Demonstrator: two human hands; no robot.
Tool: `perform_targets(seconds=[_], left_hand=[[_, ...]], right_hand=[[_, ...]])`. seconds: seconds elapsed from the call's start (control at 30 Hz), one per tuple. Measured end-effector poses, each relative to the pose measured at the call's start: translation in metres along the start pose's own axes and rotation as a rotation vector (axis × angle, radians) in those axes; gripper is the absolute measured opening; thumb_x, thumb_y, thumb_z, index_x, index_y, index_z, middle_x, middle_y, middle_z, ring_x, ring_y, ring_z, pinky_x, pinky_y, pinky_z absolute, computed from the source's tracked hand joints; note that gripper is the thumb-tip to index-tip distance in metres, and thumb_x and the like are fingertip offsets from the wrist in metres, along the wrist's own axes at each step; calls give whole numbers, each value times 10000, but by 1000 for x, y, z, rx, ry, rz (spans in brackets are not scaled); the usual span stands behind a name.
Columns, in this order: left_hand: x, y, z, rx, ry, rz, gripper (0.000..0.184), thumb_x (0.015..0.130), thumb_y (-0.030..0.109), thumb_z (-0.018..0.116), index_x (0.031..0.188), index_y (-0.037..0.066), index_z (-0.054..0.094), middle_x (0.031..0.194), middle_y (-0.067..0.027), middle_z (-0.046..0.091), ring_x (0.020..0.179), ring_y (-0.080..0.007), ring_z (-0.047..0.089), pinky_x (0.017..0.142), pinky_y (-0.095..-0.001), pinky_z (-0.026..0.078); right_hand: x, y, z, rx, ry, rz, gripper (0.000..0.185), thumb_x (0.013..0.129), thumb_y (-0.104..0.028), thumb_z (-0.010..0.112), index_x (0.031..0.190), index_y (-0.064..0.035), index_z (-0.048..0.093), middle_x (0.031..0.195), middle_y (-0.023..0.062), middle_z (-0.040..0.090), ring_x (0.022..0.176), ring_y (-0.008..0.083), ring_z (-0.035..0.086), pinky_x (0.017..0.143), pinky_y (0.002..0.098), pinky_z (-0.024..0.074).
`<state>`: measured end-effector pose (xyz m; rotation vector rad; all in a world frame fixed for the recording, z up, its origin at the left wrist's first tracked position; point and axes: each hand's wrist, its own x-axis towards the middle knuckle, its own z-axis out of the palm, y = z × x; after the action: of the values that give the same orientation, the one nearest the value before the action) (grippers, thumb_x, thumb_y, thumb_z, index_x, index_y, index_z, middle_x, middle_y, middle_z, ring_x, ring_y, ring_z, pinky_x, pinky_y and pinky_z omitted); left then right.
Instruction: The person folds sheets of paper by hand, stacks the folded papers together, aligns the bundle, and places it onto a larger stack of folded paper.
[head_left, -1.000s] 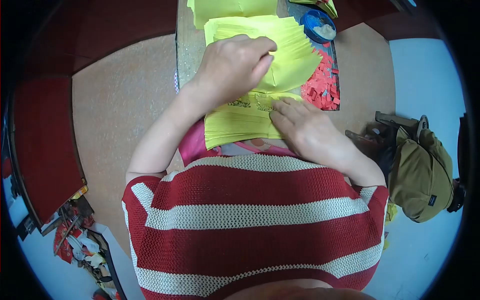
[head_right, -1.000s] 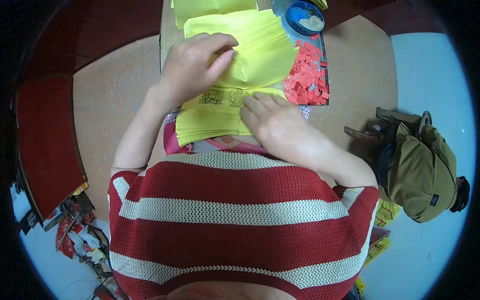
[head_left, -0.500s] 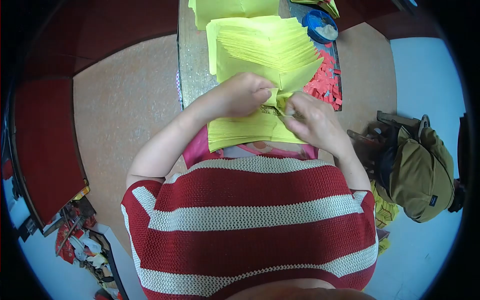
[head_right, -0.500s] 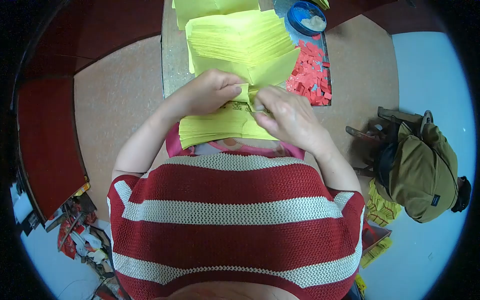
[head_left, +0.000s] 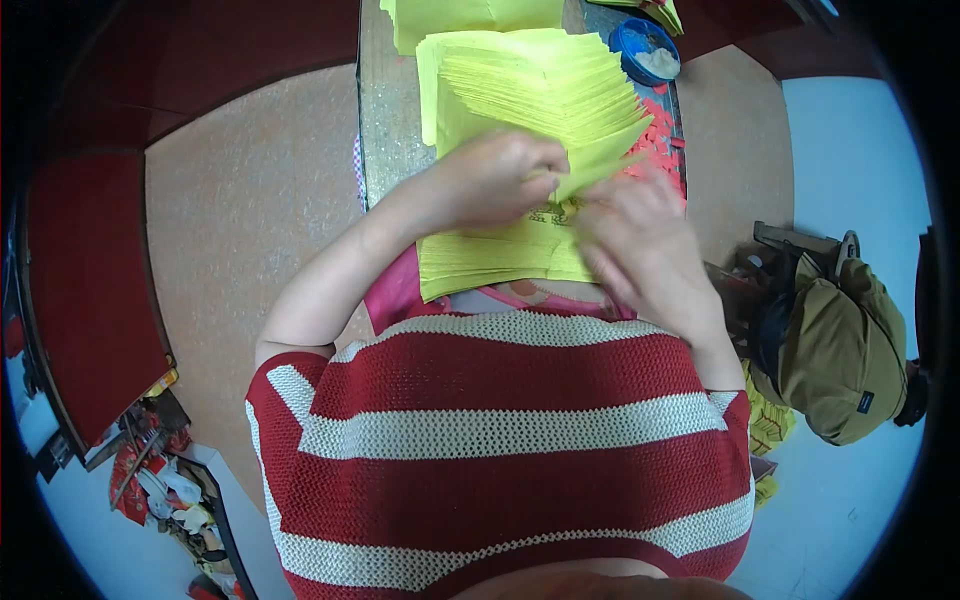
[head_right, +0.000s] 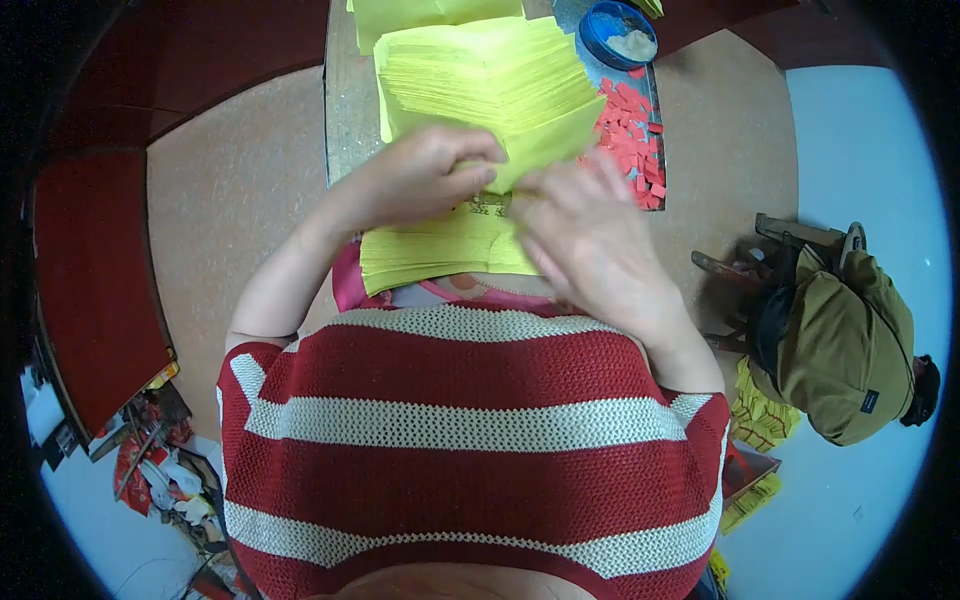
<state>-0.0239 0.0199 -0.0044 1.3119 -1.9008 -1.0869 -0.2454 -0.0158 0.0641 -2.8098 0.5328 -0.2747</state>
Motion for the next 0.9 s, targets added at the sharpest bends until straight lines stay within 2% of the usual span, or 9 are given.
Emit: perform_targets(seconds=[0.07,0.13,0.17,0.33,0.43,0.5,0.6,0.8,0.9], left_hand=[[0,12,-12,23,93,-21,170,941,145,578,988,-2,648,794,-143,685,735,-245,674,702,-362,528],[-7,26,-19,117,418,40,143,910,117,631,993,2,653,810,-120,708,758,-202,698,717,-319,550],[-13,32,-24,46,376,25,175,889,107,673,1037,14,658,874,-135,723,830,-210,721,754,-310,561],[-20,27,-9,271,-19,-26,254,952,204,605,1127,25,647,928,-185,705,882,-290,714,771,-385,551],[-13,-1,12,188,-4,9,276,984,224,543,1138,23,654,919,-193,697,845,-308,696,759,-407,535],[-8,-4,8,-9,-141,-75,306,992,239,546,1158,7,658,900,-182,705,795,-286,683,735,-396,523],[-5,5,-5,-218,-227,-232,331,996,254,553,1170,-7,658,905,-171,709,786,-266,670,740,-388,516],[-10,6,1,-28,-229,-110,322,991,234,559,1184,-6,650,898,-156,688,802,-211,646,740,-347,516],[-9,-1,5,-82,-168,-147,310,982,206,559,1188,-12,640,905,-176,686,828,-232,652,768,-359,514]], right_hand=[[-5,9,16,112,-107,-39,253,808,-168,725,1023,-46,673,932,118,669,911,282,651,1019,457,423],[-3,23,23,470,-225,145,251,821,-172,721,1025,-33,672,996,132,669,922,296,647,896,398,495],[2,26,26,539,-148,221,188,837,-149,706,961,-17,657,957,140,656,894,308,637,776,384,514],[14,31,36,369,104,157,109,823,-79,672,871,-15,597,812,114,615,856,297,611,773,418,477],[8,28,34,260,60,85,116,805,-73,672,879,-38,590,812,96,609,889,285,611,903,439,468],[1,20,36,170,-27,55,110,797,-71,670,838,-66,568,760,75,595,825,257,624,1063,499,387],[0,22,24,196,-97,178,106,813,-76,661,827,-82,556,709,52,585,733,235,632,1153,549,273],[10,33,42,98,212,187,97,844,-86,659,849,-92,563,690,44,597,699,217,651,1159,541,260],[9,26,40,132,217,184,99,836,-72,663,846,-88,566,702,53,609,728,219,663,1160,534,257]])
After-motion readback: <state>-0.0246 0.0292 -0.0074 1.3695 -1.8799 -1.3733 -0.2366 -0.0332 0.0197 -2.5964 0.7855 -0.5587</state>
